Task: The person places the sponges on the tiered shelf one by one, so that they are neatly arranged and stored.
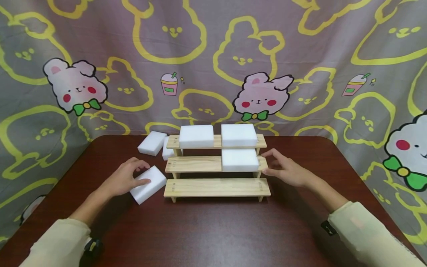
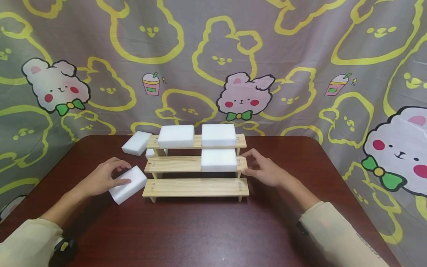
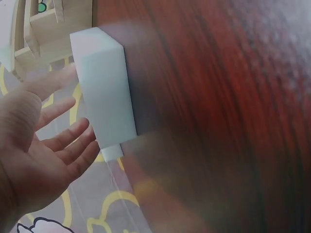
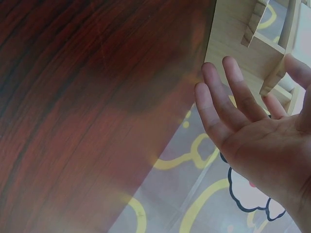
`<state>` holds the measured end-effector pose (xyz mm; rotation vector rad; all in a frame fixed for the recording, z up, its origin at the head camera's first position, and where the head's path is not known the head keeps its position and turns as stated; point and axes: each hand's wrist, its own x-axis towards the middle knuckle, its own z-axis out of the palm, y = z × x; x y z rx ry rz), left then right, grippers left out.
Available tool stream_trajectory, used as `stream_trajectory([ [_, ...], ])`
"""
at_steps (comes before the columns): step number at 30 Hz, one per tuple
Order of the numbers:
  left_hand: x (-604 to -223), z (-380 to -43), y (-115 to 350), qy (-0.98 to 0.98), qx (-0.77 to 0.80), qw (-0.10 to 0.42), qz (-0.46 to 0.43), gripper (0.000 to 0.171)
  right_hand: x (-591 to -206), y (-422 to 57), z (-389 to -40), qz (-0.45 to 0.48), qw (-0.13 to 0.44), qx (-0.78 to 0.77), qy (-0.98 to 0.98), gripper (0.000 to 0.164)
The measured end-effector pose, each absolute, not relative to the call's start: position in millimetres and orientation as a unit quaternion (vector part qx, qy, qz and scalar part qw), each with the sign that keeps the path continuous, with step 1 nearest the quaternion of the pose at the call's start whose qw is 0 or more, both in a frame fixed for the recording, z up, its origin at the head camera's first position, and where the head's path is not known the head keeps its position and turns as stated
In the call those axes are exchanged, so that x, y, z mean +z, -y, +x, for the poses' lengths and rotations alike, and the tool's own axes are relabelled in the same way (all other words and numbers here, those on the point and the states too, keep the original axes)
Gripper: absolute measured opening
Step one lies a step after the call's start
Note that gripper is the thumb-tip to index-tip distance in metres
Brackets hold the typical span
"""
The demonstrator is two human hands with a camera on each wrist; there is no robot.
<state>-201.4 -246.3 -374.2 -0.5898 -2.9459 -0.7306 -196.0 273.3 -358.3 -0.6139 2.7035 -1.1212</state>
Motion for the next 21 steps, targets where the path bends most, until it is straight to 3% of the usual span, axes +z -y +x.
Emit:
stream_trajectory([
  [3, -372, -200, 249, 0.961, -0.220, 0.012, -0.165, 0.048, -358, -273, -196, -0.204, 0.077, -0.372, -0.902, 0.047],
  [12, -368, -192, 260, 0.969, -0.173, -0.082, -0.154, 0.091, -358, -273, -196, -0.206, 0.077, -0.373, -0.901, 0.048],
  [21, -368, -189, 267, 0.964, -0.179, -0.095, -0.173, 0.097, -358, -274, -196, -0.204, 0.077, -0.374, -0.902, 0.048],
])
